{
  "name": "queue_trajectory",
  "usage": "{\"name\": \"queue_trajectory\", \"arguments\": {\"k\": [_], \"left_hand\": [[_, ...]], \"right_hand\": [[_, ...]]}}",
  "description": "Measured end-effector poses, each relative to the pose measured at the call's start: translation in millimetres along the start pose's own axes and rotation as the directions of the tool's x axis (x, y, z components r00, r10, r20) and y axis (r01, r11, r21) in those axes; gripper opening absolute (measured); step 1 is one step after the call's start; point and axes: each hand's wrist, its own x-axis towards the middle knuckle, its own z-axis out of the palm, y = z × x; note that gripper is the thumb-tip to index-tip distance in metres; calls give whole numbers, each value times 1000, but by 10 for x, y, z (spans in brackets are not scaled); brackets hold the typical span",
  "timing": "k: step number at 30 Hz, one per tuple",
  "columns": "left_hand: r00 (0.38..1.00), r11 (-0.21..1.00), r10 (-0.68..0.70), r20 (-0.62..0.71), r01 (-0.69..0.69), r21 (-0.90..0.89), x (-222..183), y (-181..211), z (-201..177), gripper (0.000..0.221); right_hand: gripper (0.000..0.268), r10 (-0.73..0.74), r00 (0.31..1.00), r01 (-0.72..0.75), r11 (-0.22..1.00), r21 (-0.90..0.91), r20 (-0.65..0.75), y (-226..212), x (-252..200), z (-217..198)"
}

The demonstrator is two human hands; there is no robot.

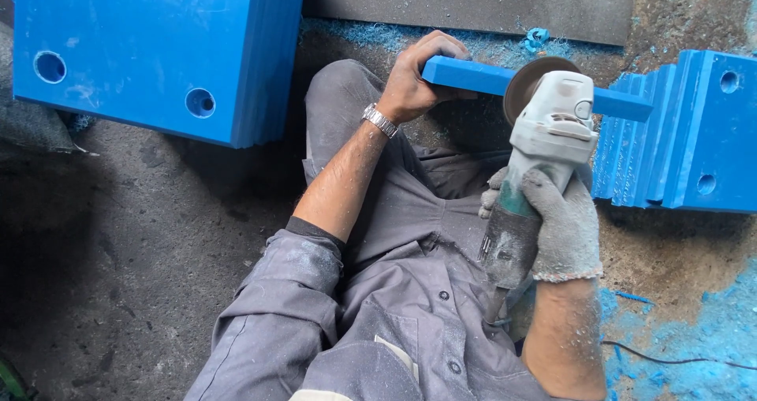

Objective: Grinding the edges of blue plastic parts using a handheld angle grinder while sitting on the floor.

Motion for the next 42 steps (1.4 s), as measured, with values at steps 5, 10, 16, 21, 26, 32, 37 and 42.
{"name": "queue_trajectory", "arguments": {"k": [5,10,16,21,26,32,37,42], "left_hand": [[999,999,32,-4,-32,-8,-29,43,-25,42],[1000,995,2,10,-1,-103,-66,-42,-14,41],[1000,999,-1,14,2,-35,-84,98,-25,33],[998,999,49,45,-50,12,-94,91,-55,42],[998,1000,10,54,-10,5,-123,70,-31,41],[998,1000,-10,57,9,23,-119,103,-67,42],[997,999,-42,62,43,-6,-178,36,-67,38],[996,995,-40,78,47,-83,-187,13,-77,37]], "right_hand": [[40,-7,993,7,1000,-1,119,36,44,199],[40,63,971,-60,998,-22,229,12,3,466],[43,158,970,-182,976,121,187,-29,-160,22],[43,40,996,-12,945,328,-79,-52,-221,-688],[48,-7,993,66,855,515,-114,37,-276,-977],[54,-96,988,50,937,344,118,-83,-311,-418],[49,92,944,-155,971,181,317,-83,-237,169],[45,162,925,-223,964,146,345,-39,-208,230]]}}
